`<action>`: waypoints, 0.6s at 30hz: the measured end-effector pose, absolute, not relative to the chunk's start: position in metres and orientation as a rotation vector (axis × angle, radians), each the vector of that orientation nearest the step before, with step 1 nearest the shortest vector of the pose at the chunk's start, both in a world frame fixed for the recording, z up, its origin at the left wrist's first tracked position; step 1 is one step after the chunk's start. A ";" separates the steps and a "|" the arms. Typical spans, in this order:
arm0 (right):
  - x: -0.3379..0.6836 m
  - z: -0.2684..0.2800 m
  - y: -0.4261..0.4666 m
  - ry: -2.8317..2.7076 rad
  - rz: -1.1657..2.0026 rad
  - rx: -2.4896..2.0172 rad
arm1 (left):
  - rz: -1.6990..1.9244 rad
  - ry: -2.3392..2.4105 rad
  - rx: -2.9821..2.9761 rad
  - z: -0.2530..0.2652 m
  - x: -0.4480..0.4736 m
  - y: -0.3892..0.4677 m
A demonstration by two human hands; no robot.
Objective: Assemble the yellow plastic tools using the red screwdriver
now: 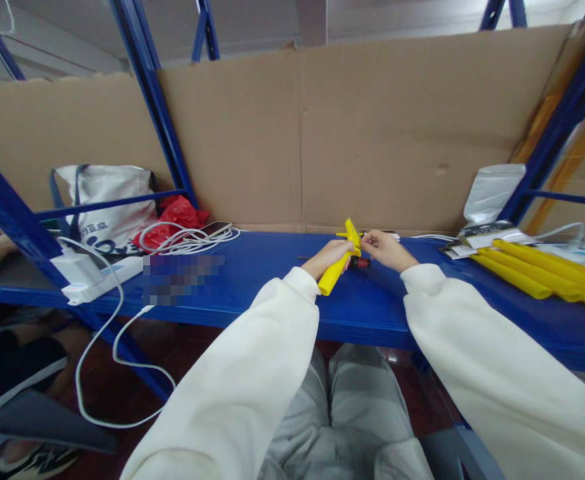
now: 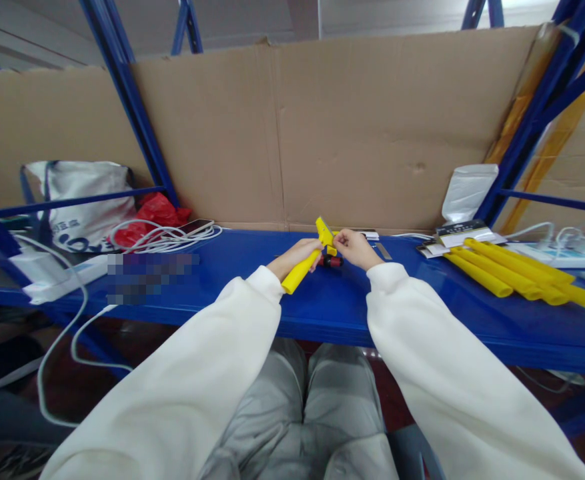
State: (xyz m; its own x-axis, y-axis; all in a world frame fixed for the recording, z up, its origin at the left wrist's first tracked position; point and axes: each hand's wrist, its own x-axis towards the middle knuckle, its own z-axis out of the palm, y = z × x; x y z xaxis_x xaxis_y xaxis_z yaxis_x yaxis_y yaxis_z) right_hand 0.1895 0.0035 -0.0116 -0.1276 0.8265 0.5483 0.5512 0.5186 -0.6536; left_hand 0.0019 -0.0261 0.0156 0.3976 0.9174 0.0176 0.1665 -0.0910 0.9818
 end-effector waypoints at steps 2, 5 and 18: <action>0.190 -0.013 0.005 -1.822 0.349 -1.159 | 0.851 1.011 1.550 0.015 0.002 -0.025; 0.189 -0.013 0.005 -1.835 0.341 -1.190 | 0.847 1.034 1.558 0.015 0.003 -0.024; 0.236 -0.002 0.010 -1.585 -0.096 -1.719 | 0.944 1.117 1.485 0.020 -0.001 -0.024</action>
